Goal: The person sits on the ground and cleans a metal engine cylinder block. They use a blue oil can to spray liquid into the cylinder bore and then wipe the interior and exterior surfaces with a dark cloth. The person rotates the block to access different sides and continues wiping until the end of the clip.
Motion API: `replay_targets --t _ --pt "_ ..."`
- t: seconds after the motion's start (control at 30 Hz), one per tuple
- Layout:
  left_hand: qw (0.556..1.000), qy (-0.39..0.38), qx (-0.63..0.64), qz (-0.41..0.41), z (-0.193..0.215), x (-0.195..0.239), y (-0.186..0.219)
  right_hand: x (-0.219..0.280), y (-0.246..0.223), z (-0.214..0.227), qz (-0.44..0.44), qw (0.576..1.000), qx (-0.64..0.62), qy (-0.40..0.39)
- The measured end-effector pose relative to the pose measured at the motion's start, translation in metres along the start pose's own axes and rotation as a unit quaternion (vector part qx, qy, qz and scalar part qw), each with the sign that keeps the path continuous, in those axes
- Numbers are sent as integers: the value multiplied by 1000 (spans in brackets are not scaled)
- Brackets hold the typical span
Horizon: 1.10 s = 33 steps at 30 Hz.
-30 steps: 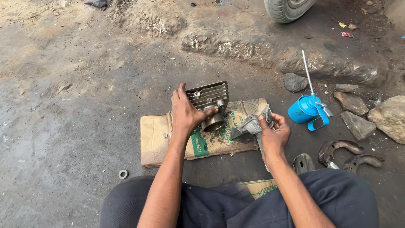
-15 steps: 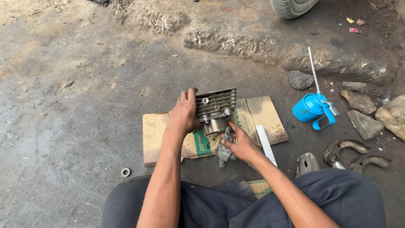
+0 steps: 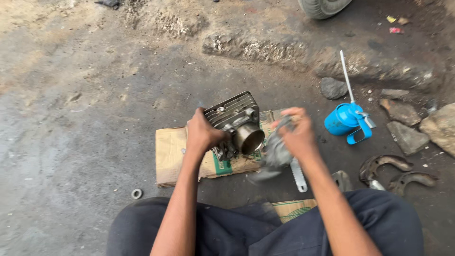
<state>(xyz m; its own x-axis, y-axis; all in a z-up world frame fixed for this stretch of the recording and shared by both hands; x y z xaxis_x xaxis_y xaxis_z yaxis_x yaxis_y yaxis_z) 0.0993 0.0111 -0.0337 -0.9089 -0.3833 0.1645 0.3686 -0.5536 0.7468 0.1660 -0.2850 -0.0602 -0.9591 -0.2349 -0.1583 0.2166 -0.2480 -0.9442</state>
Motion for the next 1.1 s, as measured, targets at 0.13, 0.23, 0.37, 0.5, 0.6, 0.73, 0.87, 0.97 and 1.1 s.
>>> replay_targets --t 0.13,0.23,0.37,0.5,0.6,0.73,0.87,0.97,1.1 --pt "997 -19 77 26 1 -23 -33 18 -17 52 -33 958 -174 227" --pt "989 -30 133 56 -14 -36 -47 41 -79 39 117 960 62 248" --pt "990 -38 133 37 -17 -38 -47 48 -102 -35 124 989 60 53" --pt "990 -108 45 80 -30 -35 -48 53 -124 -97 295 899 321 -23" --pt "996 -83 31 19 -25 -28 -34 43 -102 -102 285 888 359 -18" --pt "994 -83 57 47 -20 -16 -32 35 -75 -83 233 897 375 28" --pt "995 -52 66 49 -13 -3 -28 31 -11 -77 16 946 322 18" --pt "996 -28 77 31 -13 4 -24 45 28 -76 -125 960 247 49" --pt "998 -7 64 19 -18 6 -26 77 70 -86 -320 938 124 53"
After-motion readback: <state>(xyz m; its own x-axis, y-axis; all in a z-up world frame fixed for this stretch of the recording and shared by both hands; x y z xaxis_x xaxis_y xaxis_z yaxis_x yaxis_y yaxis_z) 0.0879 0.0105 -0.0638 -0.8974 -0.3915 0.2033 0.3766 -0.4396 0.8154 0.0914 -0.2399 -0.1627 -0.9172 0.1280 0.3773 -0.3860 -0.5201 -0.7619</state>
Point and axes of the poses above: each hand's wrist, its own x-axis away from the middle knuckle, its own z-axis out of the back of the hand, y = z × x, the point moved 10 cm from there along -x, towards the middle knuckle, and after that the axes turned 4 degrees about -y, right-handed, at the moved point
